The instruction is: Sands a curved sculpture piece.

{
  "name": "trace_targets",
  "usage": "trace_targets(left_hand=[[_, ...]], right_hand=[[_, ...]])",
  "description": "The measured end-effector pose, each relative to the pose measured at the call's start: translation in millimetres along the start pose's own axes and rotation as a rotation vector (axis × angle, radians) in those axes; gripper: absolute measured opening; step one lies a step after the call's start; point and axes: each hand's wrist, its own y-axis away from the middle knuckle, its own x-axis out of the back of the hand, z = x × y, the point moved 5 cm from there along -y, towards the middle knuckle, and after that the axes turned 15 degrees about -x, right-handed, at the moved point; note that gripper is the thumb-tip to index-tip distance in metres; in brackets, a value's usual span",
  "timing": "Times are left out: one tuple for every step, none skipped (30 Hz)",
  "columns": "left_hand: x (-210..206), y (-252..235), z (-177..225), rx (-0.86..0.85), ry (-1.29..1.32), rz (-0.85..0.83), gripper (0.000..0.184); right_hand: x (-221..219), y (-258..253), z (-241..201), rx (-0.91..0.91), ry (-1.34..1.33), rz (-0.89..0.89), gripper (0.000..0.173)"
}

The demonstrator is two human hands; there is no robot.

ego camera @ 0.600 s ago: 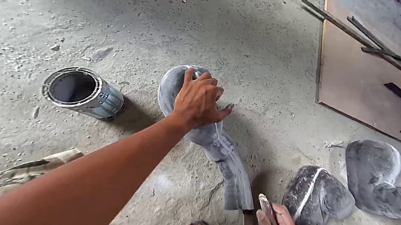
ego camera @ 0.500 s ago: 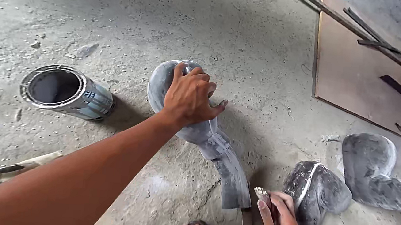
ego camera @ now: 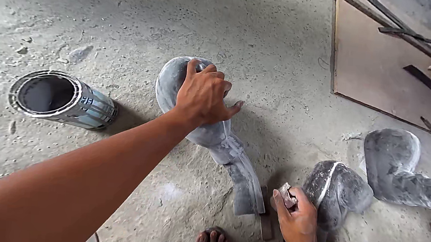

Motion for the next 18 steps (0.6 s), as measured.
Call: trace_targets(left_hand=[[0.1,-1.8,0.7,-0.004,-0.003,-0.008,0.065],[0.2,-3.5,1.0,-0.002,-0.003,-0.016,0.065],[0.4,-4.7,1.2,0.001,-0.002,-0.025,0.065],[0.6,-5.5,1.7,0.004,0.0,-0.033,0.065],[1.2,-6.5,1.5,0.01,0.001,-0.04,0.065],[0.8,-6.9,1.4,0.015,0.001,-0.044,0.065],[0.5,-7.7,1.5,0.018,0.003,-0.047,0.065],[0.5,-8.6,1.5,0.023,0.005,-0.054,0.065],[0.1,-9.1,1.8,0.028,0.005,-0.06,0.065],[0.0,-9.6,2.4,0.032,0.005,-0.064,0.064],[0.1,-10.1,2.7,0.033,0.005,-0.063,0.064],[-0.3,-10.4,2.6,0.033,0.004,-0.059,0.063],[-0.4,-10.7,2.0,0.036,0.005,-0.056,0.063],[-0.5,-10.4,1.5,0.038,0.005,-0.054,0.063],[-0.7,-9.8,1.6,0.04,0.005,-0.055,0.063],[-0.6,-10.2,1.4,0.039,0.003,-0.053,0.064],[-1.1,-10.4,1.4,0.038,0.004,-0.053,0.064],[-1.1,-10.5,0.8,0.038,0.005,-0.051,0.063]], right_hand=[[-0.2,-1.3,-5.1,0.035,0.025,0.026,0.023],[-1.2,-1.9,-9.3,0.059,0.05,0.045,0.025],[-3.6,-1.3,-12.2,0.072,0.079,0.054,0.027],[-7.8,-0.5,-13.6,0.076,0.112,0.048,0.029],[-12.7,0.5,-13.5,0.075,0.138,0.022,0.031],[-17.4,2.2,-12.2,0.067,0.164,-0.033,0.032],[-22.6,4.2,-10.5,0.053,0.195,-0.11,0.036],[-27.9,6.9,-9.0,0.043,0.218,-0.194,0.038],[-32.2,9.9,-7.6,0.037,0.23,-0.286,0.039],[-34.9,12.3,-6.1,0.037,0.228,-0.37,0.037],[-34.9,13.3,-5.7,0.038,0.216,-0.442,0.035],[-33.1,12.3,-5.1,0.039,0.202,-0.498,0.035],[-31.1,10.0,-4.0,0.029,0.188,-0.53,0.034],[-29.6,7.7,-2.6,0.007,0.177,-0.531,0.034],[-29.2,4.7,-1.6,-0.025,0.184,-0.526,0.036],[-29.7,0.6,-1.1,-0.054,0.207,-0.53,0.038],[-31.3,-4.1,-1.2,-0.075,0.231,-0.537,0.04],[-33.8,-8.4,-2.2,-0.083,0.257,-0.543,0.041]])
